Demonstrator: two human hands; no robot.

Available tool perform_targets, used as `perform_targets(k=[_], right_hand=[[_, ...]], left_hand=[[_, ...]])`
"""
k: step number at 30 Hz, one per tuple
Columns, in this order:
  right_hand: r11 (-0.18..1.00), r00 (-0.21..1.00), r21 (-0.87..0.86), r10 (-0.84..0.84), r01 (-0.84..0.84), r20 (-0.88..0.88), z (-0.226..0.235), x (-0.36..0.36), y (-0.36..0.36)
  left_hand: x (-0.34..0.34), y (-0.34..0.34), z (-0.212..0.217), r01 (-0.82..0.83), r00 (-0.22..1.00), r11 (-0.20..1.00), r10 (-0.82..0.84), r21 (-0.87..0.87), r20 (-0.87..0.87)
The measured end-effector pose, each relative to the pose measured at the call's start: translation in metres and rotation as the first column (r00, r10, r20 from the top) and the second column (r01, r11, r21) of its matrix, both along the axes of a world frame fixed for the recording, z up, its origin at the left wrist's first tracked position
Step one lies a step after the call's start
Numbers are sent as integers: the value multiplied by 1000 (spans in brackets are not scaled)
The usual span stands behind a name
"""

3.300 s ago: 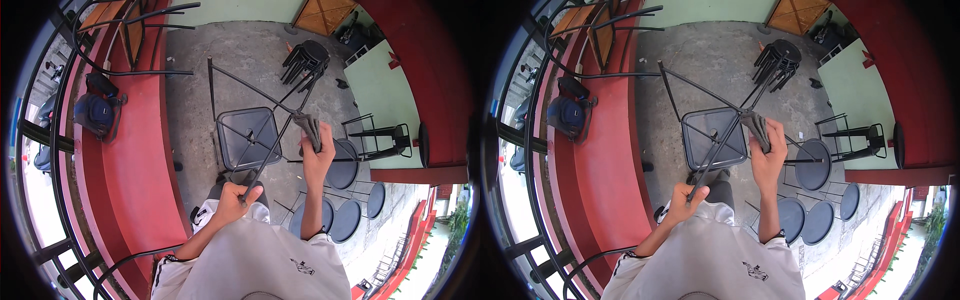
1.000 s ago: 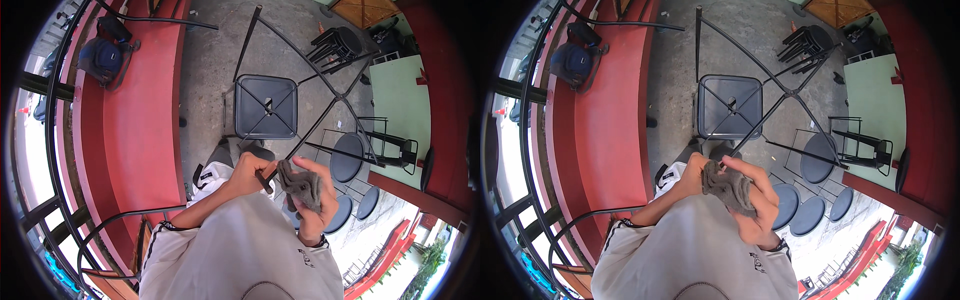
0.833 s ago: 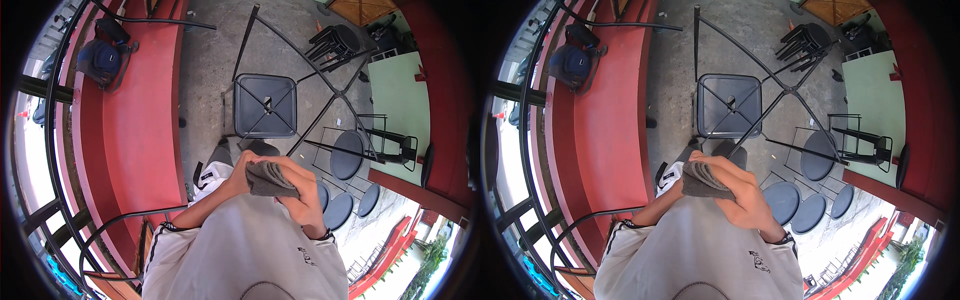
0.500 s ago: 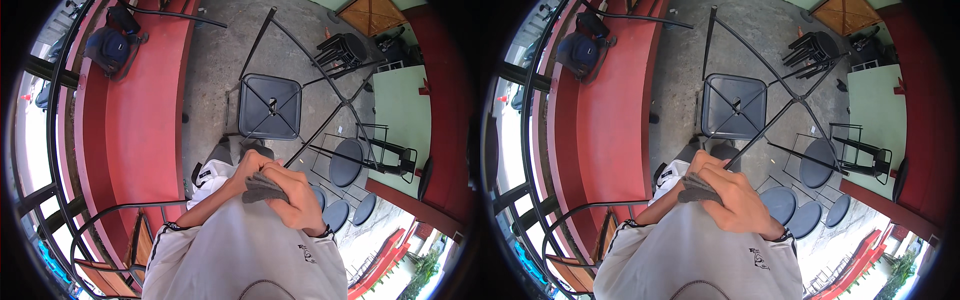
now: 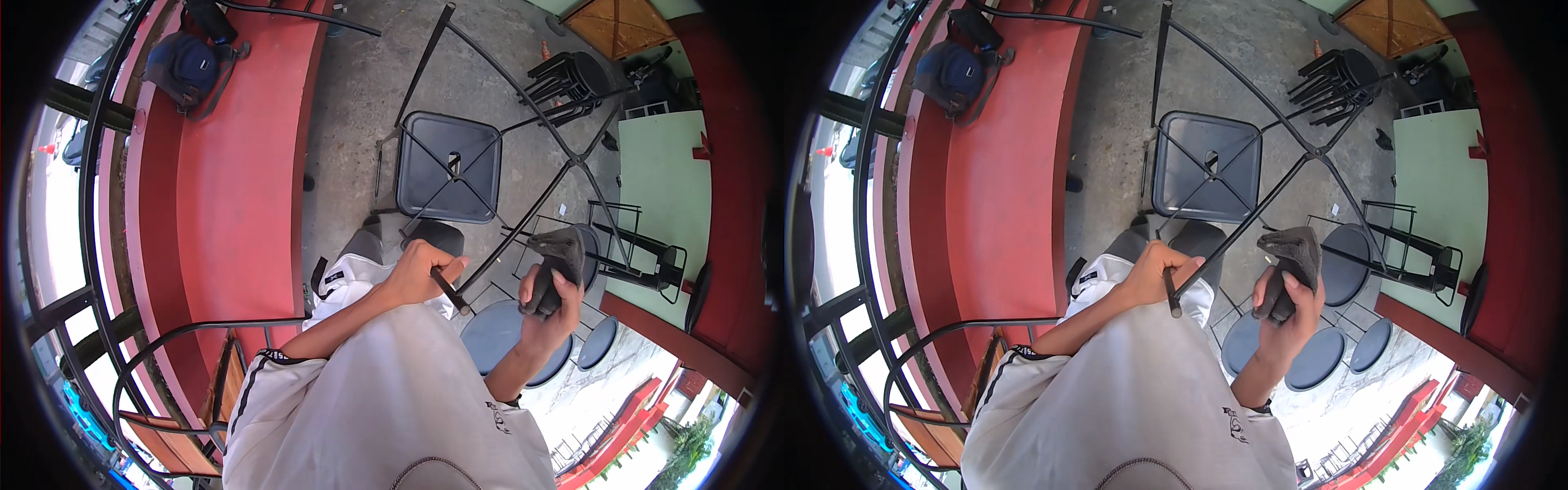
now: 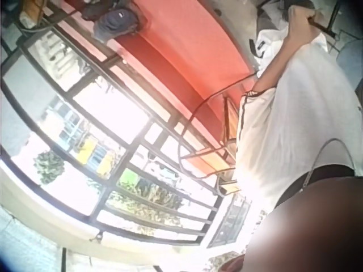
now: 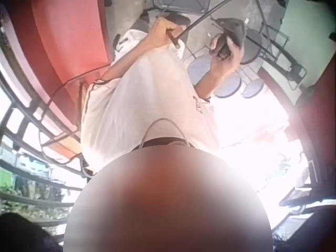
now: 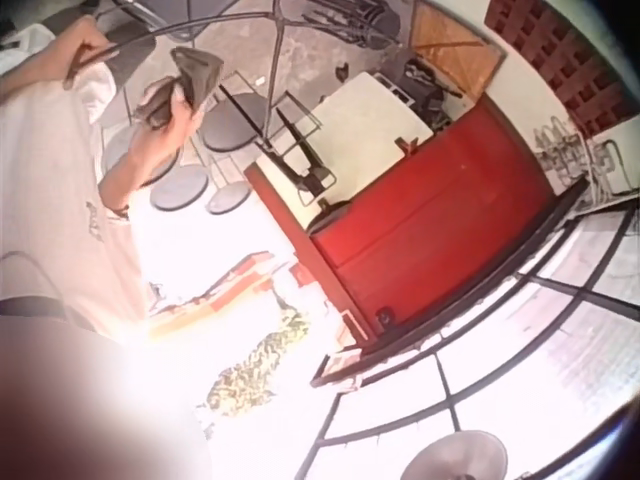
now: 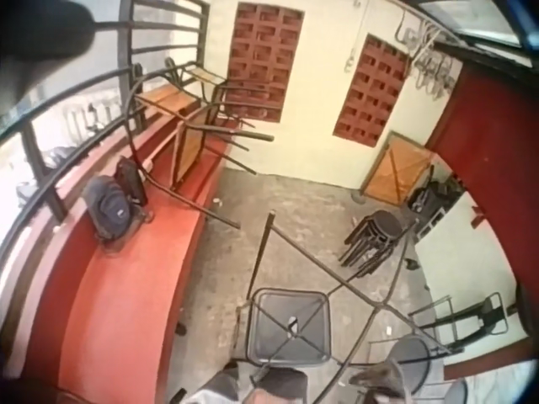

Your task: Assembling a metal chair or table frame by connecting various metal bars together.

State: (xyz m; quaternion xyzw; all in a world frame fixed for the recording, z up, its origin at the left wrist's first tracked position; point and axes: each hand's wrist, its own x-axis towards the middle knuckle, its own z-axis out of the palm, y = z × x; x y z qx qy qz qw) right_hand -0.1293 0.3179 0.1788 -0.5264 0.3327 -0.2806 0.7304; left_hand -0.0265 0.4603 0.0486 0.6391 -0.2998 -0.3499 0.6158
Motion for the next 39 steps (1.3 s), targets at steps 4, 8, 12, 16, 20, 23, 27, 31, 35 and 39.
perform_targets(k=[4,8,12,16,20,23,27,31,35,39], right_hand=[[965,976,205,190,-166,-106,-20,3,42],[816,817,-45,572,-576,-73,-30,5,67],[815,819,-91,561,-572,-121,-30,13,64],[744,773,-229,563,-628,-293,-34,26,59],[711,813,-396,521,-581,-259,-40,29,59],[722,832,-414,493,-555,-255,-47,23,61],[754,827,-342,487,-561,-281,-92,31,58],[757,823,-324,500,-567,-271,-164,30,61],[871,917,-290,370,-397,-147,-216,37,76],[792,939,-526,343,-310,-37,-286,41,72]], left_hand=[[2,-1,-23,7,995,999,-4,-32,100],[7,-4,-34,64,964,974,-3,-218,268],[8,0,-30,88,991,993,-80,-73,103],[5,2,-23,93,996,996,-93,-4,-8],[11,-1,-26,117,990,993,-118,21,82],[18,10,-31,194,976,963,-209,187,60],[36,36,-34,143,966,949,-196,283,170],[41,51,-19,11,984,894,-90,448,155],[34,45,8,172,946,937,-243,303,214],[16,26,24,174,953,970,-209,169,221]])
